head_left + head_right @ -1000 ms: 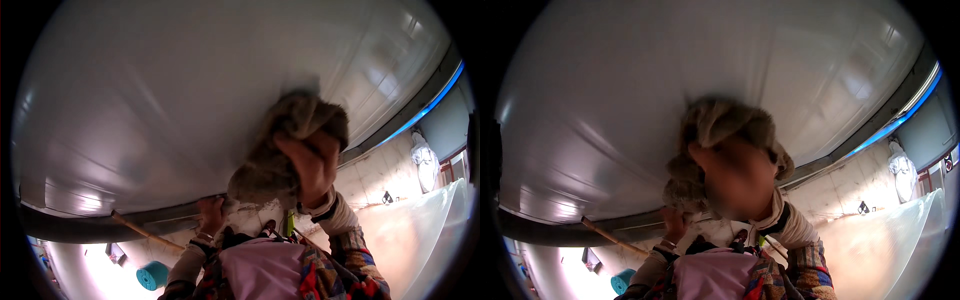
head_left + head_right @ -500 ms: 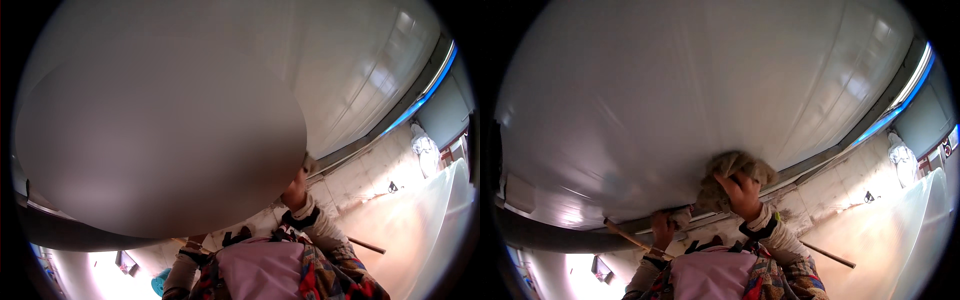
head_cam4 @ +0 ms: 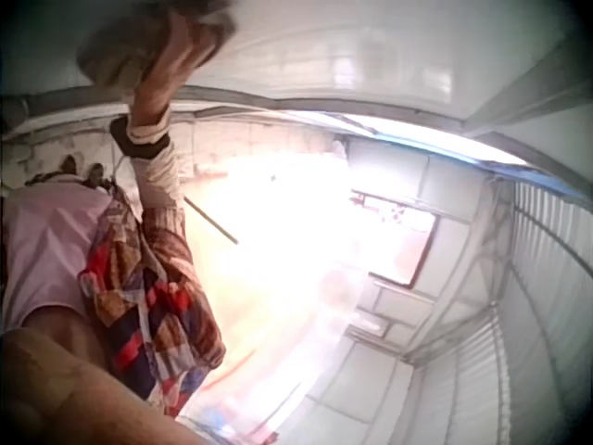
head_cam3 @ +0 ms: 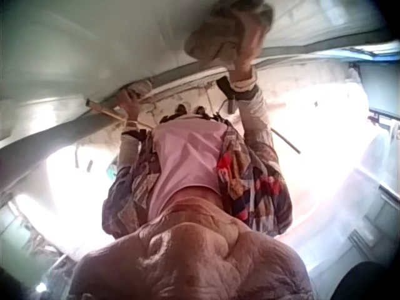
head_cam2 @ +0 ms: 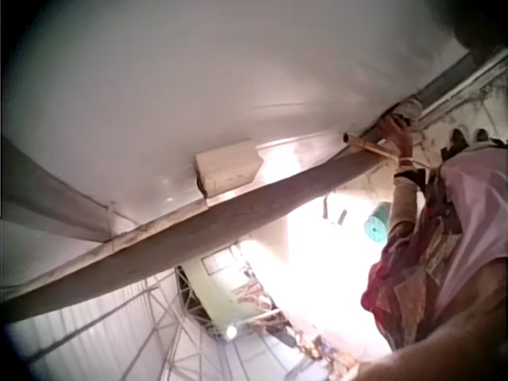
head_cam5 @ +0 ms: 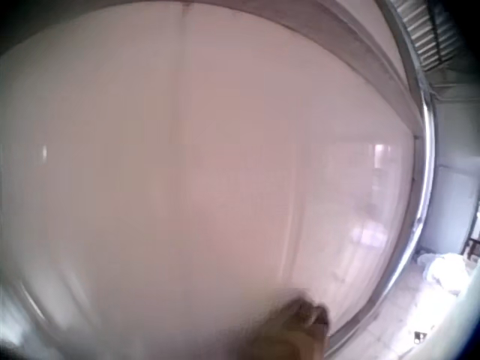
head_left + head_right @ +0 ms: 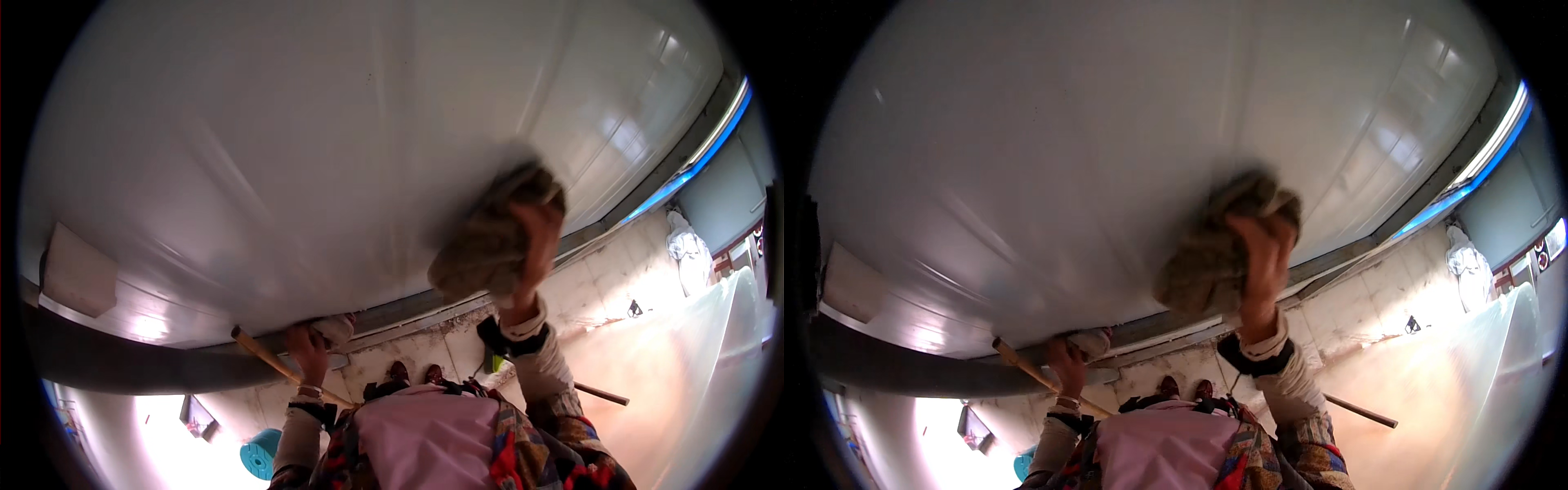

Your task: The person wipes down the interior walls of a structure using a cloth.

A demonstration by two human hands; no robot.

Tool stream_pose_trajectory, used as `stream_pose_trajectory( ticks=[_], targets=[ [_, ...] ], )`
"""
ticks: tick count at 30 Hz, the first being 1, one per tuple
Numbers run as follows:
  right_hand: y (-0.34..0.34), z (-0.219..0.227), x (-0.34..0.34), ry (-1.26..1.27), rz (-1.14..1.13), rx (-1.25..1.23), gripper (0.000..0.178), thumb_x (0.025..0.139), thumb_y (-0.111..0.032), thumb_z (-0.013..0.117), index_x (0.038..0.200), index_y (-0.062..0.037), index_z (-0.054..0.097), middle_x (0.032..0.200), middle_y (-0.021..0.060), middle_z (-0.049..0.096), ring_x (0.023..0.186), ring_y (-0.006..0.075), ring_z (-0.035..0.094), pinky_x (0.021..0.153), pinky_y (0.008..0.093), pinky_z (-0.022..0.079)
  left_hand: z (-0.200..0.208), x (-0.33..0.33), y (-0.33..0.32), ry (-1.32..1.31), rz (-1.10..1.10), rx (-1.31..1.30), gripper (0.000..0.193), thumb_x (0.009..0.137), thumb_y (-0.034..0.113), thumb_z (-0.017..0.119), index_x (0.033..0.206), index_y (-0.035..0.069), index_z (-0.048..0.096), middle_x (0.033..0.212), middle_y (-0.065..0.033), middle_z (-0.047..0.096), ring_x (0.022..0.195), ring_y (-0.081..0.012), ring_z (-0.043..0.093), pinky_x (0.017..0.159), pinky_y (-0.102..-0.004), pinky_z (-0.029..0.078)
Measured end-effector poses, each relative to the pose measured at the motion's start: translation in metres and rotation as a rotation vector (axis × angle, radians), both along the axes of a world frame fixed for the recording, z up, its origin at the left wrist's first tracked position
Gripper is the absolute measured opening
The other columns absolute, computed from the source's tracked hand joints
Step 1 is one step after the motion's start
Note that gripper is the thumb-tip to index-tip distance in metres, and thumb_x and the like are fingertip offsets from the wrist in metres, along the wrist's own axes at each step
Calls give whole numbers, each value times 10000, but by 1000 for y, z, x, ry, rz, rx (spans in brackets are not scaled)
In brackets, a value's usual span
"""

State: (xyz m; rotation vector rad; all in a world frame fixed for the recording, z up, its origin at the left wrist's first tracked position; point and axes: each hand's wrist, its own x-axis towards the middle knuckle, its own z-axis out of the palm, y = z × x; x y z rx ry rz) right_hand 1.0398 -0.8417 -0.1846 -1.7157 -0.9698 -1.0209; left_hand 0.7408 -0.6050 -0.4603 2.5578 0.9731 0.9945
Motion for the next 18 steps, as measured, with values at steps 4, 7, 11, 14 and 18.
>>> stream_pose_trajectory(
  ticks=[4,7,11,14,18],
  targets=[
    [19,75,1,-136,72,211,444,709,-138,817,1113,-69,646,1062,145,575,950,302,599,833,373,506,5,0,-4,26,57,-18,139,786,130,563,808,24,477,869,-226,475,861,-444,460,764,-539,363],
    [24,56,-2,-171,57,109,369,746,-122,769,1094,-61,665,1040,126,599,938,290,604,815,372,507,-4,5,-5,24,99,32,149,759,121,558,825,19,473,900,-238,473,896,-453,451,792,-549,359],
    [40,-24,-30,-49,274,-101,347,834,-221,688,1135,-52,666,1048,122,630,968,286,614,862,415,495,1,9,-9,45,197,148,194,716,116,564,843,8,463,913,-239,475,914,-458,445,806,-557,356],
    [46,-72,-49,-118,436,-308,384,787,-182,704,1169,-147,684,1031,83,628,935,282,633,776,399,525,13,22,-17,-32,183,290,198,712,123,566,830,8,457,903,-232,471,905,-454,447,818,-552,356],
    [42,-120,-68,64,522,-558,406,772,-181,706,1177,-205,688,1040,68,622,914,270,641,752,404,528,-2,13,-10,79,267,-25,215,723,138,570,860,4,473,940,-230,481,943,-454,448,854,-558,348]
  ],
)
